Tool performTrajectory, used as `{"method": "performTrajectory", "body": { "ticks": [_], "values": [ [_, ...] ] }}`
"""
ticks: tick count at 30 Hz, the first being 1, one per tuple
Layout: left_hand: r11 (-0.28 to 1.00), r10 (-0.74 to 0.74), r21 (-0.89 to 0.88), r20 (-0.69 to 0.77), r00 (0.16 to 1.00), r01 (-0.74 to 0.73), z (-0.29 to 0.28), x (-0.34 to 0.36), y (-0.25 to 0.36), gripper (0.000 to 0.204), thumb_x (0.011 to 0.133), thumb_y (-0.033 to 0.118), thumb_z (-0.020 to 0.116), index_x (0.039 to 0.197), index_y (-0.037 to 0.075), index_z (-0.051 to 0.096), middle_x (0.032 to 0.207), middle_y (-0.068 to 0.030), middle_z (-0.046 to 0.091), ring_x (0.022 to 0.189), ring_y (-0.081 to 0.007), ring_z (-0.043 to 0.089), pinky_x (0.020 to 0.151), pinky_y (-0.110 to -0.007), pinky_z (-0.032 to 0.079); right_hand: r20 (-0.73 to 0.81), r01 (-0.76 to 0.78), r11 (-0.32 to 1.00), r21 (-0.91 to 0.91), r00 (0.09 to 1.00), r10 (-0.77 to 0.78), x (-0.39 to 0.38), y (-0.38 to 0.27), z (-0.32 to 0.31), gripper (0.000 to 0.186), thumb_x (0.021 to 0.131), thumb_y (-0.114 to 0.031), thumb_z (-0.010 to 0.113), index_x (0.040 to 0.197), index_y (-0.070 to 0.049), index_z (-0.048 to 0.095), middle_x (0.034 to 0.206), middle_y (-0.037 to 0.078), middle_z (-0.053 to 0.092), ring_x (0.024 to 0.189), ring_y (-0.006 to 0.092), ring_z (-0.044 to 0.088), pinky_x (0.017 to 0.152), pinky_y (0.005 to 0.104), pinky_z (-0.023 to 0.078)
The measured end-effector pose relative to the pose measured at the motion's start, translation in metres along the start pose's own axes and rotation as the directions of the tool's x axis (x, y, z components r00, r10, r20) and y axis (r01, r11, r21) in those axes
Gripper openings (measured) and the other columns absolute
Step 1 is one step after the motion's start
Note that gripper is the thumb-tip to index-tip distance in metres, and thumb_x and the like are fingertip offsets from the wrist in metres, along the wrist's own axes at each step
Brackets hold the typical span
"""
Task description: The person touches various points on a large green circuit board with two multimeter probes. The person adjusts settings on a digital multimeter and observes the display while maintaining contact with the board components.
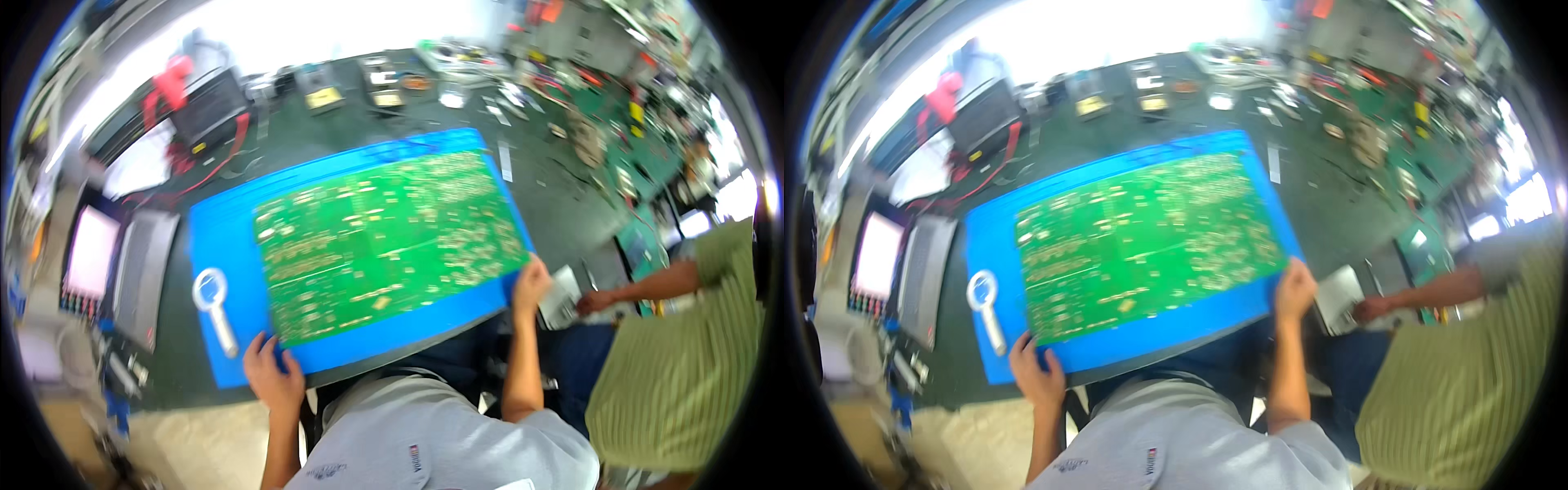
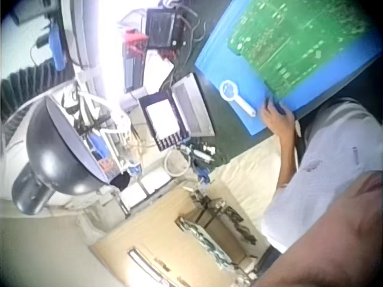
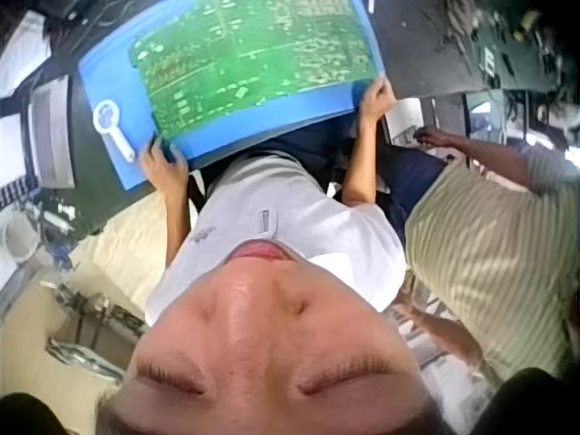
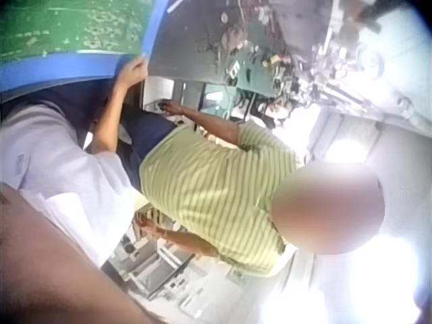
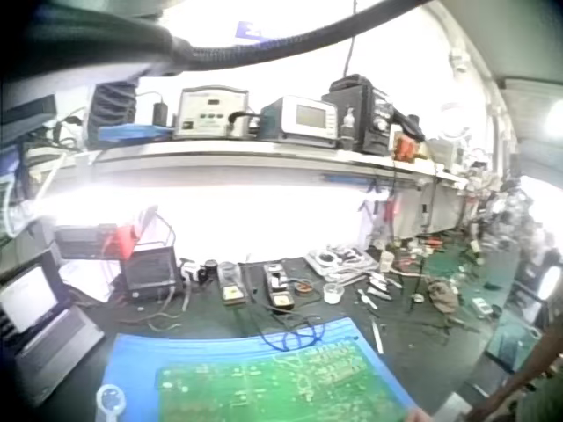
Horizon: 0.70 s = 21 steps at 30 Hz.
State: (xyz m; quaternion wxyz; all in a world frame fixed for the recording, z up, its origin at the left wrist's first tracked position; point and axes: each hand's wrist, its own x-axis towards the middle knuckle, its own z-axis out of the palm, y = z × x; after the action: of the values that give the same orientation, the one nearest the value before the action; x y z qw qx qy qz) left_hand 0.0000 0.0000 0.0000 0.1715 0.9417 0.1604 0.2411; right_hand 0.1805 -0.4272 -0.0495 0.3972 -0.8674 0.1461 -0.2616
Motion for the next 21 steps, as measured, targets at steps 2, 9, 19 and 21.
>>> {"method": "performTrajectory", "body": {
  "ticks": [2, 9, 19, 21],
  "values": [
    [1.000, -0.015, 0.022, 0.005, 1.000, 0.015, -0.006, 0.002, 0.002, 0.030, 0.072, 0.007, 0.062, 0.102, 0.003, 0.061, 0.114, -0.0183, 0.056, 0.104, -0.0361, 0.052, 0.091, -0.043, 0.039, -0.118, 0.182, 0.975, 0.128, 0.979, -0.167, 0.001, -0.004, 0.011, 0.029, 0.094, -0.017, 0.049, 0.097, 0.008, 0.063, 0.066, 0.003, 0.058, 0.061, 0.0089, 0.048, 0.054, 0.0279, 0.040],
    [1.000, 0.009, -0.027, -0.001, 1.000, -0.009, -0.009, 0.010, 0.002, 0.031, 0.073, 0.008, 0.063, 0.103, 0.004, 0.060, 0.113, -0.0157, 0.055, 0.104, -0.0334, 0.052, 0.088, -0.042, 0.040, 0.011, 0.117, 0.988, 0.101, 0.993, -0.119, 0.000, -0.006, -0.005, 0.031, 0.096, -0.019, 0.041, 0.086, 0.006, 0.055, 0.062, 0.004, 0.051, 0.059, 0.0091, 0.042, 0.051, 0.0285, 0.036],
    [0.988, -0.011, -0.157, -0.051, 0.999, 0.003, -0.034, 0.029, 0.005, 0.032, 0.077, 0.006, 0.061, 0.109, 0.003, 0.056, 0.112, -0.0154, 0.056, 0.104, -0.0334, 0.053, 0.090, -0.041, 0.040, 0.011, 0.140, 0.989, 0.055, 0.990, -0.141, -0.001, -0.008, -0.004, 0.029, 0.096, -0.019, 0.041, 0.080, 0.004, 0.050, 0.060, 0.005, 0.040, 0.058, 0.0115, 0.036, 0.051, 0.0302, 0.033],
    [0.969, 0.006, -0.245, -0.102, 0.995, -0.031, -0.047, 0.060, -0.010, 0.030, 0.080, 0.005, 0.059, 0.109, 0.002, 0.055, 0.108, -0.0148, 0.057, 0.102, -0.0307, 0.055, 0.089, -0.038, 0.042, 0.027, 0.145, 0.987, 0.066, 0.989, -0.147, 0.000, -0.007, -0.004, 0.030, 0.096, -0.019, 0.041, 0.079, 0.004, 0.050, 0.060, 0.004, 0.039, 0.057, 0.0113, 0.035, 0.051, 0.0302, 0.032]
  ]
}}
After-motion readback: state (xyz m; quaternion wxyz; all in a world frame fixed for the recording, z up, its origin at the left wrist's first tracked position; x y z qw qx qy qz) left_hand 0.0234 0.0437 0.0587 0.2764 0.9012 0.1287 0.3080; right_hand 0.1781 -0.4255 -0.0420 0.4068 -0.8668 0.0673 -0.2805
